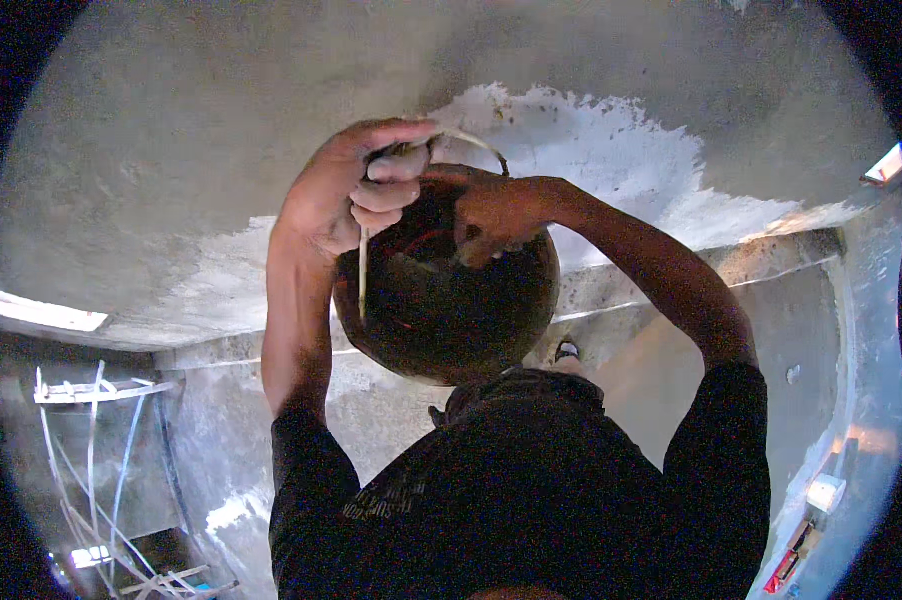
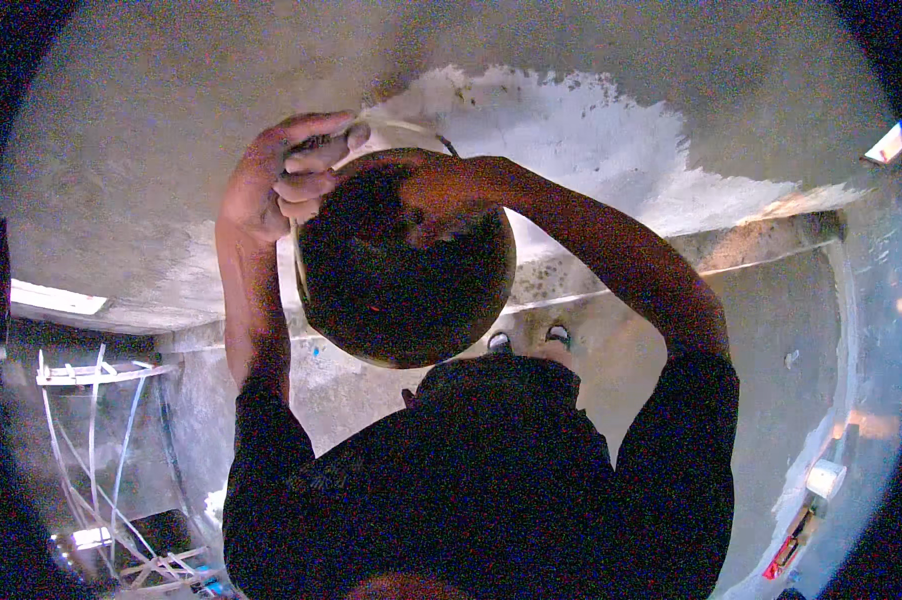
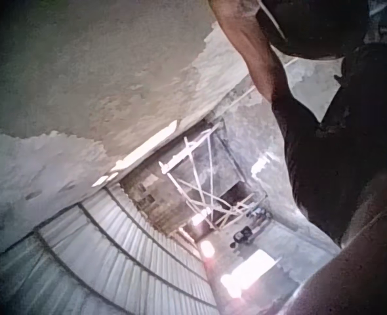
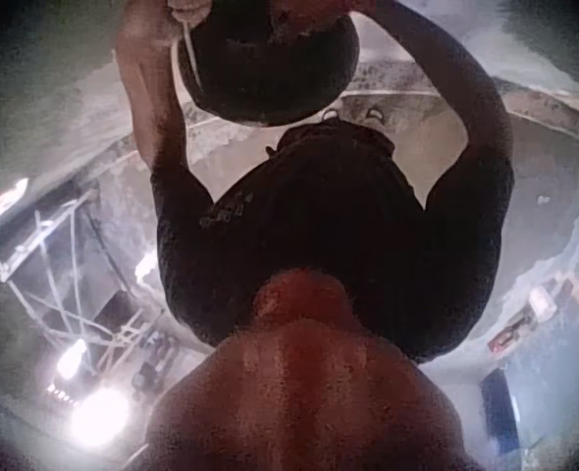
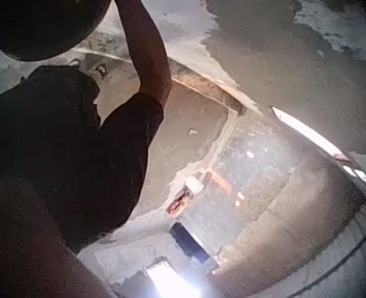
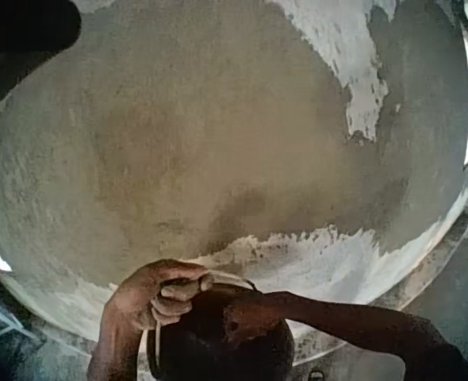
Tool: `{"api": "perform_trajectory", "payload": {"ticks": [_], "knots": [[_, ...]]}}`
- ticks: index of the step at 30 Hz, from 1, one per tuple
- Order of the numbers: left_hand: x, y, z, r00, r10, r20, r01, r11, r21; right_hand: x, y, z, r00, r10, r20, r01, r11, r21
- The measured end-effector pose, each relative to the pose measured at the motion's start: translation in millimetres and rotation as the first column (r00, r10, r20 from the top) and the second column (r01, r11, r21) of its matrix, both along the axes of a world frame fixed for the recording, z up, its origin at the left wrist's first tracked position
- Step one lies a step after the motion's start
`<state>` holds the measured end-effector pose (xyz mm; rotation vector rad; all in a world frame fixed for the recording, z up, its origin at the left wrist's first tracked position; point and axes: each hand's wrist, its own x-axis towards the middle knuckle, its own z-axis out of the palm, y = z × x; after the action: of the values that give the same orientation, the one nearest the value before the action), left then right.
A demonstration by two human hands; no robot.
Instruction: The person holds a bucket of mortar, scoops the mortar using a trowel, and spreads it across the wall.
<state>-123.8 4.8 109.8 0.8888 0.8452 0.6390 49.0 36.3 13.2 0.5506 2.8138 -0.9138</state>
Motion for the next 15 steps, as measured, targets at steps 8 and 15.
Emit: {"api": "perform_trajectory", "payload": {"ticks": [8,15], "knots": [[12,15,-12,0.988,-0.101,0.114,0.107,0.993,-0.05,111,-19,-1,0.935,-0.355,0.022,0.35,0.906,-0.239],[43,10,-10,0.994,0.054,0.094,-0.048,0.997,-0.064,216,-68,-25,0.754,-0.591,-0.288,0.415,0.767,-0.489]]}}
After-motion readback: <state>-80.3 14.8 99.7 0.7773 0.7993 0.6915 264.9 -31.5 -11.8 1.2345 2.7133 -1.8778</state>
